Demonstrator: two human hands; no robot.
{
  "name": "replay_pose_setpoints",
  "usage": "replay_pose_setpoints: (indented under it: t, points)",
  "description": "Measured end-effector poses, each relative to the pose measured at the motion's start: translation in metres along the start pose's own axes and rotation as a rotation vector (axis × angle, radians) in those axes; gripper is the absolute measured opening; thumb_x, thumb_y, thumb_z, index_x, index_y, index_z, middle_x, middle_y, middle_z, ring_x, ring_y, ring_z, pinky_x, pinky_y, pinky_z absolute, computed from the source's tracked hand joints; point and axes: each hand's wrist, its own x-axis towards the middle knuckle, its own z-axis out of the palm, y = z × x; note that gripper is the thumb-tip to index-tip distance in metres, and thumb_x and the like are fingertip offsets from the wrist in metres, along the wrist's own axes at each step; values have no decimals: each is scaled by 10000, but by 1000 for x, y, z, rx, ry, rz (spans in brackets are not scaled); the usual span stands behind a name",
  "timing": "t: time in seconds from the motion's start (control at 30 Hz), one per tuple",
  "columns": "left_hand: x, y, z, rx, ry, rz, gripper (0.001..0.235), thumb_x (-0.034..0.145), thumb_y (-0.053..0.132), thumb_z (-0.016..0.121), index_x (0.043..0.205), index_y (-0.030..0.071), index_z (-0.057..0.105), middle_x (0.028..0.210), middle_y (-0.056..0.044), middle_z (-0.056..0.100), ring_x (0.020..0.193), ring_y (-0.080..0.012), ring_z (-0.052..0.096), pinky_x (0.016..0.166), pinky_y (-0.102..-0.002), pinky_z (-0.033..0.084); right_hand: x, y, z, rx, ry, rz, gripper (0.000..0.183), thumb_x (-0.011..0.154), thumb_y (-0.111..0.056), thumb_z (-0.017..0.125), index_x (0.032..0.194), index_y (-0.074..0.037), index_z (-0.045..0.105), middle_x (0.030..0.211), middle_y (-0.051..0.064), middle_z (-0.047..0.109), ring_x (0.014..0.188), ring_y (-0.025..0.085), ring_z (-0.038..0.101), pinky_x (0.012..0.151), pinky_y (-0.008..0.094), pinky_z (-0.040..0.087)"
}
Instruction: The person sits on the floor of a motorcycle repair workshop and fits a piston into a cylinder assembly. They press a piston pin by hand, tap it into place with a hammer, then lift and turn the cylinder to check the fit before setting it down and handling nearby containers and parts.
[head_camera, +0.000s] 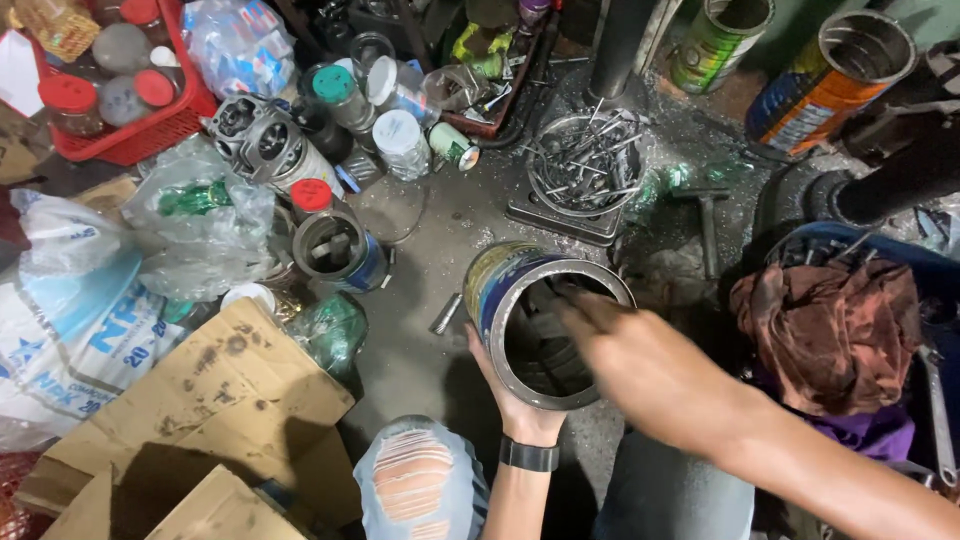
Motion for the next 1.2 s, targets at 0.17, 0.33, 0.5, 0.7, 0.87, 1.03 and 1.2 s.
replay_pose_setpoints:
  t: [0.17, 0.33, 0.5, 0.7, 0.87, 1.03, 1.2]
  points:
    - [-7, -13, 10, 48, 121, 44, 841, 860, 752, 475, 1416, 128, 575, 1445, -90, 595, 1289, -326, 557, 1076, -498, 438, 37, 20, 70, -171, -202, -2, 154, 783, -118, 676, 866, -6, 741, 933, 214, 717, 873, 393, 698, 748, 450, 567]
    - [-1, -16, 8, 33, 178, 16, 885, 844, 774, 490, 1458, 138, 531, 1498, -83, 551, 1342, -320, 516, 1098, -509, 424, 48, 52, 141, -52, 105, 140, 107, 716, -157, 700, 767, -75, 744, 808, 178, 717, 760, 357, 691, 686, 458, 549]
    - [12, -22, -14, 68, 246, 51, 947, 801, 803, 514, 1483, 146, 519, 1519, -88, 548, 1372, -328, 506, 1107, -517, 425, 41, 77, 180, -127, 78, 296, 93, 717, -178, 703, 720, -89, 732, 788, 174, 708, 756, 343, 695, 702, 447, 553]
    - [15, -32, -11, 106, 417, 62, 927, 792, 792, 512, 1490, 181, 511, 1534, -88, 524, 1380, -331, 493, 1117, -550, 406, 28, 106, 197, -76, 103, 302, 94, 716, -188, 737, 680, -101, 727, 738, 161, 709, 685, 335, 697, 630, 442, 547]
    - [21, -38, -20, 95, 345, 56, 917, 797, 777, 535, 1480, 166, 526, 1519, -90, 546, 1371, -334, 507, 1133, -532, 400, 24, 83, 144, -238, -120, 260, 115, 691, -184, 760, 757, -90, 750, 775, 159, 719, 723, 327, 710, 628, 423, 545]
    - [29, -33, -32, 103, 375, 108, 915, 805, 790, 502, 1477, 170, 527, 1507, -87, 546, 1361, -320, 505, 1135, -526, 388, 0, 61, 90, -229, 59, 269, 138, 715, -143, 758, 787, -27, 738, 836, 168, 729, 735, 334, 722, 648, 426, 572]
    - [33, -31, -40, 111, 355, 122, 903, 795, 781, 521, 1469, 180, 537, 1493, -71, 566, 1346, -307, 523, 1144, -524, 389, -45, 74, 51, 267, 250, 395, 204, 782, -155, 775, 908, 0, 731, 852, 126, 761, 714, 263, 732, 651, 391, 579]
